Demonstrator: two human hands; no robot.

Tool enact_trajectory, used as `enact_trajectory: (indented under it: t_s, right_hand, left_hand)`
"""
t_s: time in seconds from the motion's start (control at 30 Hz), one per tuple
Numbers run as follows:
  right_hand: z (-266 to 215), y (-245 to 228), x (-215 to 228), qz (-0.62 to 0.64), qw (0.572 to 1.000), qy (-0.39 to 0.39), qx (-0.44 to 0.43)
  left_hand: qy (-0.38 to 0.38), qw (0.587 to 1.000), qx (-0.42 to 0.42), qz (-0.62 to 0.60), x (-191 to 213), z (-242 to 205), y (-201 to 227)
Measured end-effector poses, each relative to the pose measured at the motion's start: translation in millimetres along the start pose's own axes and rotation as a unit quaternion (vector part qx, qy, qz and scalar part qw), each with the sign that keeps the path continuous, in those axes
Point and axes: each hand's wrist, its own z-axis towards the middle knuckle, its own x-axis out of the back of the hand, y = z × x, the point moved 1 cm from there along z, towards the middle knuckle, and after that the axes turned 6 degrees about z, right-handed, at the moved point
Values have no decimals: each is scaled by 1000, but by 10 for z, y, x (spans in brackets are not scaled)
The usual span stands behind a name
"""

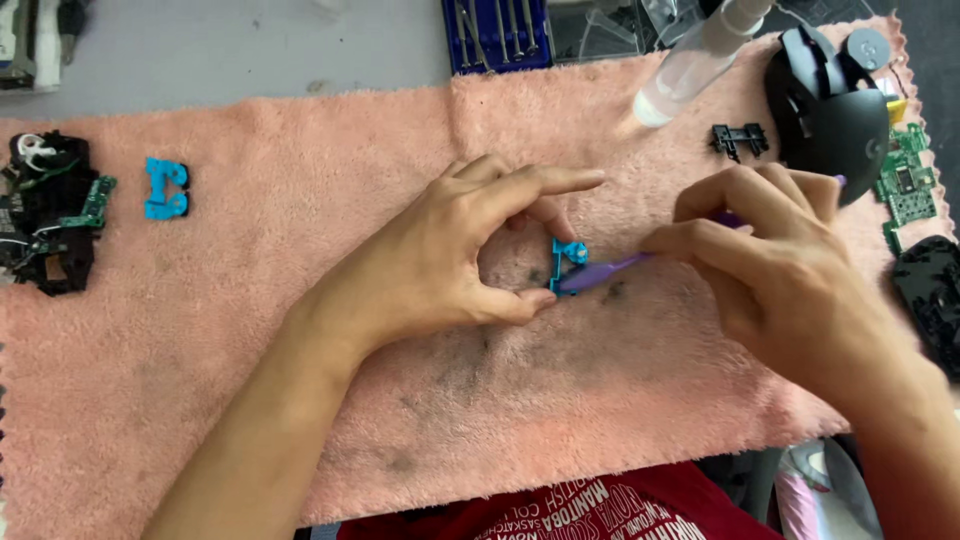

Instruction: The person scrubs small blue and black plastic electronic components with a purple toothbrush on a pink towel. They spray the components with a clear liquid from a spray bottle and continue scrubbing, then place the cleaned parts aside.

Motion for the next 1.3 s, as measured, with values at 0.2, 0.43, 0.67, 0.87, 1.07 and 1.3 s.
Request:
enact_trajectory:
  t_s: [0.2,0.43,0.67,0.87,1.07,1.3]
  right_hand:
    - [1,34,-23,-44,999,21,13]
    - [-3,82,30,-49,998,39,3]
    - [40,51,19,-46,998,32,-17]
    - [103,-8,14,-22,999,33,-30]
    - [80,-16,53,-60,997,20,-52]
    - [61,84,92,-13,999,-3,-50]
  left_hand:
    - [-10,1000,26,-3,-8,-2,1]
    - [-25,998,64,-3,-14,-9,-2]
    - [16,1000,-10,-6,-12,2,-9]
    - [15,999,34,-21,-40,15,52]
    - [50,999,-5,-11,-48,3,27]
    - [16,1000,22,11,-96,27,-1]
